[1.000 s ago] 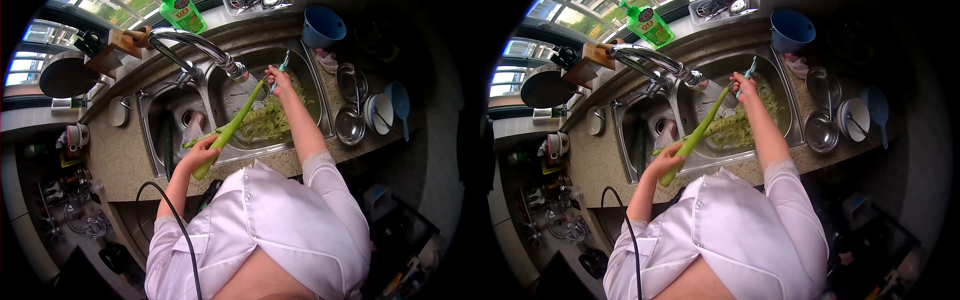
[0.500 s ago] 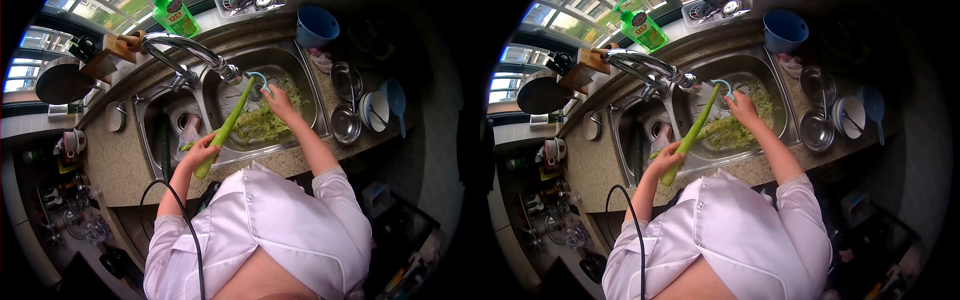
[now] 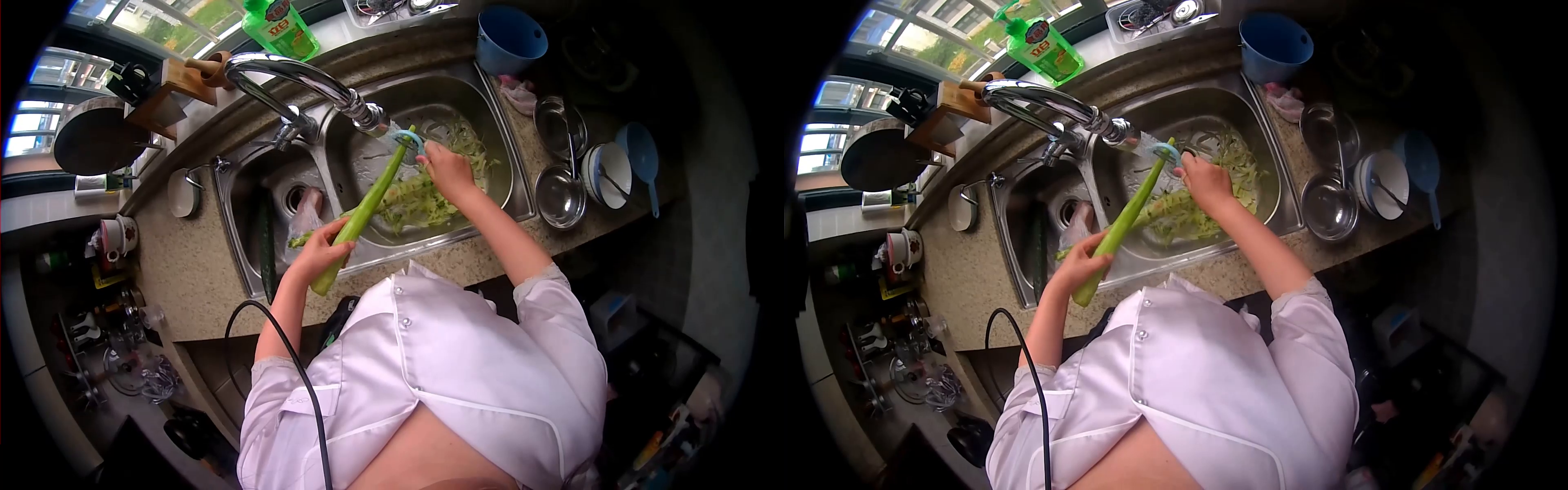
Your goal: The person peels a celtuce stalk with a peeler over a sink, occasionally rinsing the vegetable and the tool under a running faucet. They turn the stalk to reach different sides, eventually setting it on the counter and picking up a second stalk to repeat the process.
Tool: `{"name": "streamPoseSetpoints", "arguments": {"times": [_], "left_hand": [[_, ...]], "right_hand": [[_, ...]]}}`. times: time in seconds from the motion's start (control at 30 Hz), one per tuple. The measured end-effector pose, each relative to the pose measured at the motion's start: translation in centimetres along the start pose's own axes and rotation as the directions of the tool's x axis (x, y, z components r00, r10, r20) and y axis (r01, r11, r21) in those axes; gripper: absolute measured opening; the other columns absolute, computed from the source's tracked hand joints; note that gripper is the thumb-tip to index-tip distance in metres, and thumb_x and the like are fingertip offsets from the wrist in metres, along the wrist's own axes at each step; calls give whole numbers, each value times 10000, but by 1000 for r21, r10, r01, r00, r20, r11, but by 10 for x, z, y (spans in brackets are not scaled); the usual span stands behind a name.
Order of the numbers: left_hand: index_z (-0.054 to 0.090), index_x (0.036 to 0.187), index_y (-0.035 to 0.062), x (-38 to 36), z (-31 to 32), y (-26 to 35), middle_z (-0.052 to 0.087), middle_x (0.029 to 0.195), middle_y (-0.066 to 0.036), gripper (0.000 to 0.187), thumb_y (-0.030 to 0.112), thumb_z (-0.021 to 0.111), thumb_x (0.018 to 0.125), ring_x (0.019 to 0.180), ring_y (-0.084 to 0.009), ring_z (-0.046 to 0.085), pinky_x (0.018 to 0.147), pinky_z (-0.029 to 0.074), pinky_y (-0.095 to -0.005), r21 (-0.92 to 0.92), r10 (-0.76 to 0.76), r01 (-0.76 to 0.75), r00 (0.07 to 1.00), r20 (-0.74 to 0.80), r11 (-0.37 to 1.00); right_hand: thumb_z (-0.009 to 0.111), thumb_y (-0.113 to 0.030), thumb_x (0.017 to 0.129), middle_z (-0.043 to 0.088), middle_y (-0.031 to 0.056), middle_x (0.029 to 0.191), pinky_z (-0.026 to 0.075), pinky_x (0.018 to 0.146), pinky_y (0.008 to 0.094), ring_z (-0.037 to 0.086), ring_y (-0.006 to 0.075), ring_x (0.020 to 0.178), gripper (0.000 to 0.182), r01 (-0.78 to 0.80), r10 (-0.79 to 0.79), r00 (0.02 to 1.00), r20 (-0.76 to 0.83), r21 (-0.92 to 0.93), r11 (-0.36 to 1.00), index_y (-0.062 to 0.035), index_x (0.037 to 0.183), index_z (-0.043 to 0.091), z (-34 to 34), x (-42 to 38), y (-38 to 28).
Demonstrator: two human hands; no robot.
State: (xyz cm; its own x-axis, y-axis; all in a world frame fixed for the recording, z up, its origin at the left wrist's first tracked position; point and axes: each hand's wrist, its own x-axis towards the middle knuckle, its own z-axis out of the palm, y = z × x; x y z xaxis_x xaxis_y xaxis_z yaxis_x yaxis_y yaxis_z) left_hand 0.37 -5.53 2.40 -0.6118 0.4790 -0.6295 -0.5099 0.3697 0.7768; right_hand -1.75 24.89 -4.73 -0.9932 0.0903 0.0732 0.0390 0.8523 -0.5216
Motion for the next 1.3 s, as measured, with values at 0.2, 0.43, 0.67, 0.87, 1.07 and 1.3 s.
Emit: {"name": "streamPoseSetpoints", "arguments": {"times": [0.2,0.43,0.67,0.87,1.07,1.3], "left_hand": [[464,1294,24,-4,3,3,581,852,-26,550,85,639,776,661,-98,543,593,462,-251,105,21,-21,1000,0,994],[465,1293,13,-6,5,3,596,914,-47,573,99,658,760,700,-100,552,621,469,-249,160,43,-35,998,-46,986],[479,1273,-4,-5,7,-3,612,987,-84,574,96,664,739,813,-119,569,707,469,-248,347,182,-132,977,-115,928],[495,1263,16,-9,9,-3,623,996,-107,570,83,655,721,845,-126,568,783,449,-251,433,320,-224,933,-163,873],[511,1251,34,-15,11,-2,626,986,-110,552,72,643,716,831,-119,563,776,449,-258,473,389,-257,899,-203,843],[516,1255,92,-10,12,-12,614,938,-154,576,60,641,694,828,-251,608,765,468,-309,642,555,-298,796,-241,707]], "right_hand": [[520,-329,885,619,153,824,452,602,507,595,402,706,263,-329,325,944,-59,-88,940,-75,912,460,-6,25,41],[529,-312,881,623,181,785,462,624,503,606,400,729,242,-52,50,998,-36,-63,997,-79,928,481,-11,0,22],[529,-310,883,631,184,781,473,636,499,614,394,744,257,-295,284,954,-92,-139,945,-63,930,477,-23,4,31],[514,-323,889,620,202,763,463,628,515,606,408,740,268,-164,169,985,37,-110,980,-63,921,462,-10,-3,19],[499,-323,897,623,217,783,451,638,520,605,413,749,273,-344,340,938,-73,-59,937,-58,947,464,-23,12,32],[536,-314,878,606,209,812,435,655,499,578,407,770,275,-313,322,940,114,-92,945,-45,937,524,-12,10,37]]}}
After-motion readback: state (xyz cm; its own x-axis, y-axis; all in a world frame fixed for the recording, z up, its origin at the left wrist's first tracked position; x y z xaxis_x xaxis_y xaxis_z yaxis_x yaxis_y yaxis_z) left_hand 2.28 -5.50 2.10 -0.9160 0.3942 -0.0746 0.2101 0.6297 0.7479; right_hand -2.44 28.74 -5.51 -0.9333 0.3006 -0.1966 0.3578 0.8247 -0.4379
